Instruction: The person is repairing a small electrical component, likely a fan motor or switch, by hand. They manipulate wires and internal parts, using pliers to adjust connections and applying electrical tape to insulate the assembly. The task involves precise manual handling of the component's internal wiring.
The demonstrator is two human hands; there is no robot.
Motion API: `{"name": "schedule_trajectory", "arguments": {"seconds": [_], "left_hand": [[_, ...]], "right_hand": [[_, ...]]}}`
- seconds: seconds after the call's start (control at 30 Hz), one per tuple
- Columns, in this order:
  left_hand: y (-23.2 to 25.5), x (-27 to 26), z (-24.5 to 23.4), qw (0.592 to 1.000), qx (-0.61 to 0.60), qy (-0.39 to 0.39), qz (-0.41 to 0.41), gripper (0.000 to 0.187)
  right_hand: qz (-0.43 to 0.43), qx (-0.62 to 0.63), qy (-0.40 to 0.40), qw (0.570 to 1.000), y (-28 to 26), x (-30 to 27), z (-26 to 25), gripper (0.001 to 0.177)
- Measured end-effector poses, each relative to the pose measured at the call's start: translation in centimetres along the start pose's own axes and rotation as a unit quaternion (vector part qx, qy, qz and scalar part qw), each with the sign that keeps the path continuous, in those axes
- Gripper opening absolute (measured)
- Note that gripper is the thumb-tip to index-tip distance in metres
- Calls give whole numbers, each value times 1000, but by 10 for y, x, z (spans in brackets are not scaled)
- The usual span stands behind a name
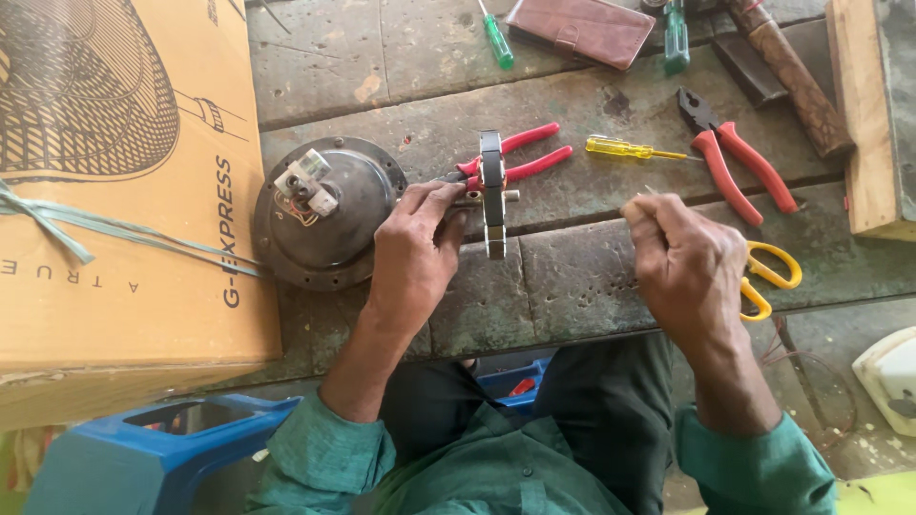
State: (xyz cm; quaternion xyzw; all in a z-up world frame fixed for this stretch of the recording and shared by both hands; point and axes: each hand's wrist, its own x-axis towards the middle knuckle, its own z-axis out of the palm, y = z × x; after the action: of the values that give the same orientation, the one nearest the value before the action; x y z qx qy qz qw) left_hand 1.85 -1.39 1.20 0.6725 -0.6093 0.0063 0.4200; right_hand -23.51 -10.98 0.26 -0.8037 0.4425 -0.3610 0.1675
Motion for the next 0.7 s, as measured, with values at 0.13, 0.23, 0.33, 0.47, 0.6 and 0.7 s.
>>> {"name": "schedule_trajectory", "arguments": {"seconds": [0.13, 0.23, 0.33, 0.47, 0.6, 0.7], "left_hand": [[-3, 1, 0, 1000, 18, 0, 0, 32], [-1, 0, -2, 1000, 22, -5, 3, 34], [4, 1, -5, 999, 35, -9, 9, 35], [16, 0, -10, 995, 86, 21, 45, 35], [34, -10, -3, 973, 26, 127, 190, 27], [55, -22, 11, 955, 97, 14, 281, 32]], "right_hand": [[2, 5, -15, 1000, -3, -13, -16, 13], [29, 35, -32, 998, -7, -23, -26, 14], [34, 51, -42, 997, -13, -33, -34, 14], [32, 69, -42, 996, -20, -42, -39, 14], [49, 70, -65, 994, -18, -48, -42, 14], [44, 101, -98, 989, -14, -51, -47, 13]]}}
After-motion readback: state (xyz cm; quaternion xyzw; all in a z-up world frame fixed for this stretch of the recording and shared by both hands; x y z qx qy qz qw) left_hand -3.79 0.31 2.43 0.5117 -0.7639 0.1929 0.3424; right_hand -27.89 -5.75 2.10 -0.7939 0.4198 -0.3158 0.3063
